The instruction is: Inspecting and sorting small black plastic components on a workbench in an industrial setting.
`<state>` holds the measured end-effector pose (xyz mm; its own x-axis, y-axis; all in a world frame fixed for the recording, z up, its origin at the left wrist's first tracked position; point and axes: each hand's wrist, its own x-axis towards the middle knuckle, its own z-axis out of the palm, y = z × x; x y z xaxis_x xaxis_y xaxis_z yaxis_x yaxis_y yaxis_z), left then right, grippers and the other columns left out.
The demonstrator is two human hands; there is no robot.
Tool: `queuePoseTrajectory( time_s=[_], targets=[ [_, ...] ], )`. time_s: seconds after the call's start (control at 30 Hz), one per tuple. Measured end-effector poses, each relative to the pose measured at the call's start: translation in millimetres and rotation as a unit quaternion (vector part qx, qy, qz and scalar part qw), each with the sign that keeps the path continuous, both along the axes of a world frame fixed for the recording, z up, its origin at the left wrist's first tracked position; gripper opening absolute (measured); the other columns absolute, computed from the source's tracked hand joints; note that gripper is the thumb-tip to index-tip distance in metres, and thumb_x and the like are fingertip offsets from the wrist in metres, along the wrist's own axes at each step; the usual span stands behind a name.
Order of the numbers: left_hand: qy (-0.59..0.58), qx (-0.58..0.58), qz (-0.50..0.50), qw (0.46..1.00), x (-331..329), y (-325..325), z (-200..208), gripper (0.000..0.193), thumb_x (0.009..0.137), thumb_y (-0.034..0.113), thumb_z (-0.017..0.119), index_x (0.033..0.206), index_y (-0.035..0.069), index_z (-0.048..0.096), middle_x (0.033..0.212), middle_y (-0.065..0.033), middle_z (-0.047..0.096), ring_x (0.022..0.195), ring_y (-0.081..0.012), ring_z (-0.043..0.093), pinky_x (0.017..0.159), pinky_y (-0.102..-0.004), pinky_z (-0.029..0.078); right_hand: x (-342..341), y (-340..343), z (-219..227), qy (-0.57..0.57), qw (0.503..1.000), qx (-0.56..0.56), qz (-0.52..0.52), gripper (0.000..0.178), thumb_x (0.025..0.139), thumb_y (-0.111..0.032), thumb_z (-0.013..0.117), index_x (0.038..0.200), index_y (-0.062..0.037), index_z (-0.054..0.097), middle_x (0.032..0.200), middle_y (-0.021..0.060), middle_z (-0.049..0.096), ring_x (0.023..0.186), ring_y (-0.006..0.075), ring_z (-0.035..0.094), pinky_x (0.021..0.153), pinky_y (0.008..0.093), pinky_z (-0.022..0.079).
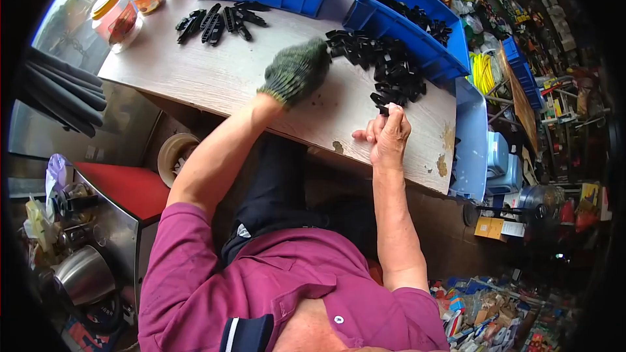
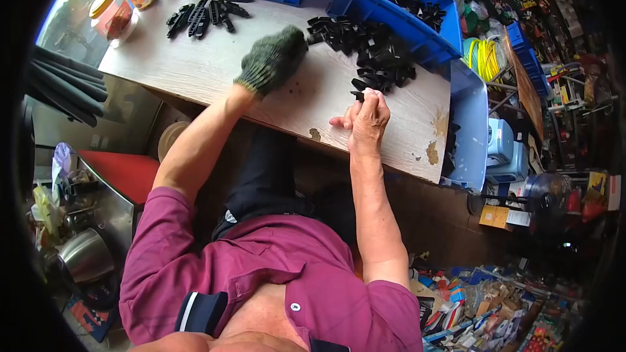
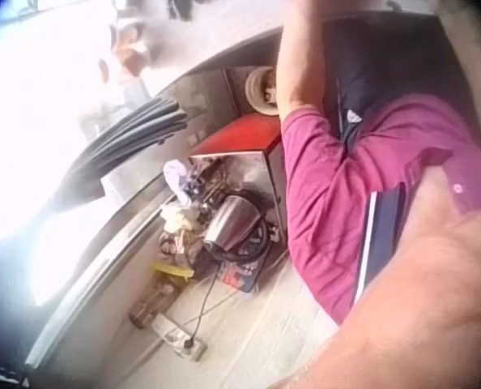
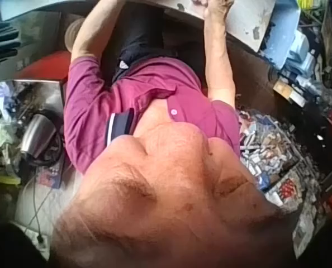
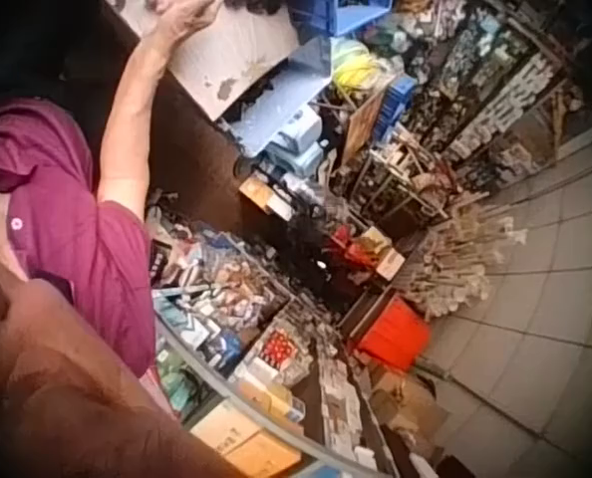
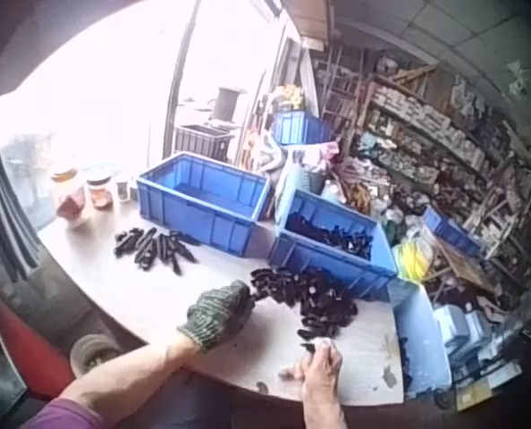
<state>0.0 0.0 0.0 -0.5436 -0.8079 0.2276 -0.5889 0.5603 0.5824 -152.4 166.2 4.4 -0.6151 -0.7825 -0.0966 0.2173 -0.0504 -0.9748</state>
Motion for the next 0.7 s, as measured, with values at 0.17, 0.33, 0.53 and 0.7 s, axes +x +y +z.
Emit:
queuePoseTrajectory(
  time_s=[0.17, 0.33, 0.53, 0.7],
  targets=[
    [0.229, 0.025, -0.144, 0.962, 3.9, 70.5, -12.2, 0.027, 0.094, 0.028, 0.062, 0.11, 0.006, 0.066, 0.106, -0.0187, 0.068, 0.094, -0.0376, 0.066, 0.079, -0.0463, 0.052, 8.6, -4.1, -4.9, -0.026, 0.995, -0.044, -0.086, 0.037, 0.097, -0.037, 0.05, 0.072, -0.0112, 0.042, 0.047, -0.0012, 0.025, 0.039, 0.0138, 0.032, 0.04, 0.0421, 0.054],
    [0.237, 0.025, -0.183, 0.954, -15.2, 92.3, -20.5, 0.027, 0.096, 0.021, 0.06, 0.116, 0.003, 0.065, 0.101, -0.0184, 0.069, 0.09, -0.034, 0.068, 0.076, -0.0407, 0.054, 6.6, 0.5, -4.1, 0.012, 0.993, -0.026, -0.11, 0.033, 0.097, -0.034, 0.049, 0.085, -0.0042, 0.058, 0.058, 0.0053, 0.055, 0.04, 0.0166, 0.05, 0.038, 0.0282, 0.04],
    [0.284, 0.06, -0.155, 0.944, -18.2, 95.4, -19.7, 0.027, 0.096, 0.021, 0.057, 0.115, 0.003, 0.062, 0.102, -0.0205, 0.068, 0.091, -0.0399, 0.065, 0.077, -0.0461, 0.052, 8.3, -0.9, -8.2, 0.031, 0.994, -0.057, -0.091, 0.023, 0.096, -0.024, 0.05, 0.08, -0.0074, 0.05, 0.056, 0.0029, 0.043, 0.034, 0.0147, 0.039, 0.034, 0.0313, 0.045],
    [0.319, 0.222, -0.12, 0.914, -37.8, 108.5, -16.7, 0.027, 0.1, 0.024, 0.051, 0.121, 0.009, 0.059, 0.105, -0.0185, 0.068, 0.094, -0.0396, 0.065, 0.078, -0.0478, 0.051, 7.1, 1.7, -11.3, 0.081, 0.987, -0.05, -0.128, 0.026, 0.098, -0.021, 0.049, 0.076, -0.0079, 0.05, 0.058, 0.0006, 0.049, 0.039, 0.0114, 0.042, 0.037, 0.0276, 0.038]
  ],
)
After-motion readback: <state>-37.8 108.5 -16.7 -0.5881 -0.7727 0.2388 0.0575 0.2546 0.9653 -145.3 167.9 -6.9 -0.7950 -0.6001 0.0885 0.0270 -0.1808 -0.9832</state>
